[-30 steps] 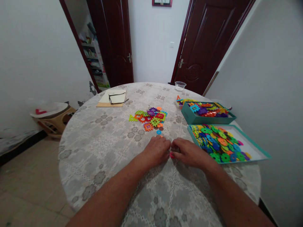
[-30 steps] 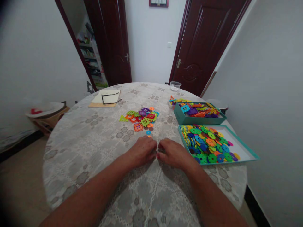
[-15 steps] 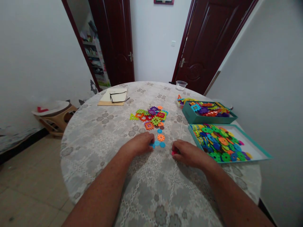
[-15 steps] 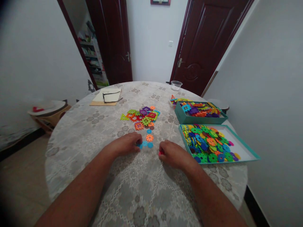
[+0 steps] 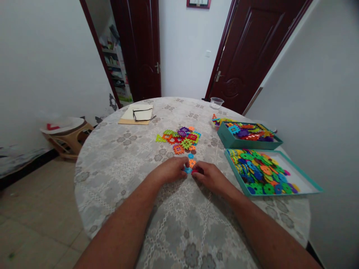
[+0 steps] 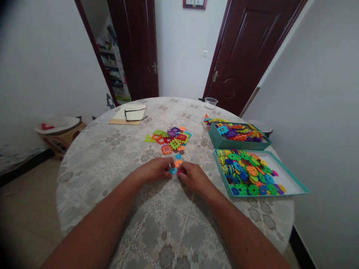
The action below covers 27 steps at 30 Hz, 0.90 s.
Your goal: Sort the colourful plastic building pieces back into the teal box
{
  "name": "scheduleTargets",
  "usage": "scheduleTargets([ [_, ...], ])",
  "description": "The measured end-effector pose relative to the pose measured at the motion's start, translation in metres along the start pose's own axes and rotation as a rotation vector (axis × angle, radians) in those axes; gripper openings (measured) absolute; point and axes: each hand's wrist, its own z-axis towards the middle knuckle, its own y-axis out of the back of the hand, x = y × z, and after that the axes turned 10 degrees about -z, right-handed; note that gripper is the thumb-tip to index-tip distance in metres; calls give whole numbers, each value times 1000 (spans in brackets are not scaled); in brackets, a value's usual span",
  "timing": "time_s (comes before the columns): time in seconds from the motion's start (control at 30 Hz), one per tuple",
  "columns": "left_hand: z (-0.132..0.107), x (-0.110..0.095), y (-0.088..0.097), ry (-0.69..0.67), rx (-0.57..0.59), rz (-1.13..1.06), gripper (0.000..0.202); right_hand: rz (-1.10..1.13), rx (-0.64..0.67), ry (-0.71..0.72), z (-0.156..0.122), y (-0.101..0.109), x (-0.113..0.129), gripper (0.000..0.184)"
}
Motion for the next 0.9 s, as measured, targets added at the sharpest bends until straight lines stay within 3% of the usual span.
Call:
scheduleTargets([
  [0.23,8,0,-6,45,-54,54,21,-188,2,-122,6,-2,-1,10],
  [0.4,9,2,-10,50,-86,80,22,-142,21,-111,6,-2,2,8],
  [0.53,7,-1,-10,31,-95,81,20,-39,-62,-57,9,-7,0,2],
  [0.7,4,-8,-8,31,-91,49,25,-72,-161,-48,17,-12,-11,32],
  [0.9,4,-14,-7,52,-38,44,23,-160,-97,-24,22,-11,-17,34],
])
